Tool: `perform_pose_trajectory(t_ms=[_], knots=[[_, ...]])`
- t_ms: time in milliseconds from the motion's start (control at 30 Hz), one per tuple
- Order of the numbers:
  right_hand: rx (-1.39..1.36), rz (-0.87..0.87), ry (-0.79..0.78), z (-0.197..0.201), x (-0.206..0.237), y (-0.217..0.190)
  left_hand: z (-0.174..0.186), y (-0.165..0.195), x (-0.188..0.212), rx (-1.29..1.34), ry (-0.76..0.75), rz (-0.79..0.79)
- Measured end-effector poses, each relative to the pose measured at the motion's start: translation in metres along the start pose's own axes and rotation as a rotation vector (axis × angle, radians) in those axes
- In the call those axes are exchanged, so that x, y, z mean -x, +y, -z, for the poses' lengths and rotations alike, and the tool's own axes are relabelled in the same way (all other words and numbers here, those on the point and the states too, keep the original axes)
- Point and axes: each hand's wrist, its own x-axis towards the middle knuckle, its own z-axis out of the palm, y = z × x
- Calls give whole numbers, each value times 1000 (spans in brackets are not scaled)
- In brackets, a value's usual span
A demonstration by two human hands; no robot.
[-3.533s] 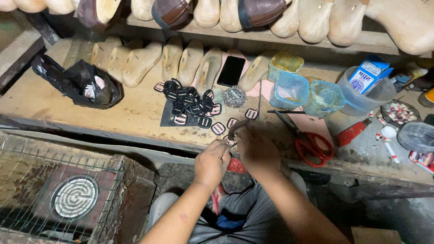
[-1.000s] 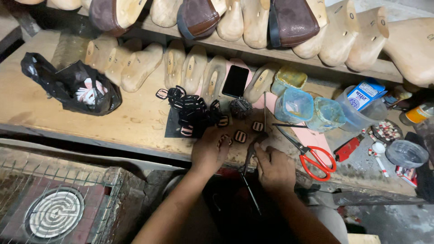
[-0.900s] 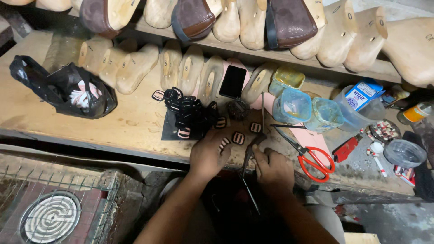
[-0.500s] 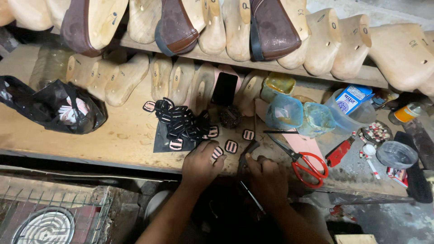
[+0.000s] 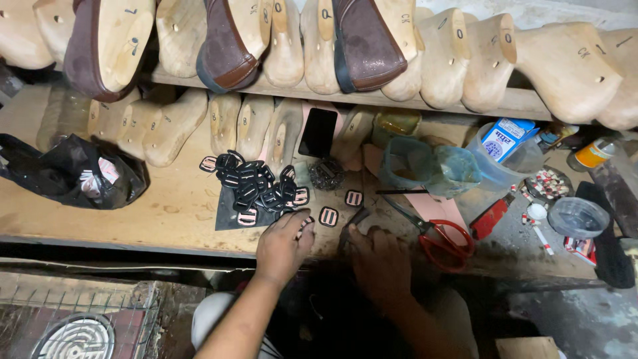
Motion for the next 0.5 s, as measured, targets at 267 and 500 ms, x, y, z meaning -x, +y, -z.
perform_pose_trajectory(t_ms=[267,500], knots=[[-75,-137,79,29,2,76,-1,5,6,242,177,-32],[10,-216,-68,49,33,140,11,26,46,1093,119,606]])
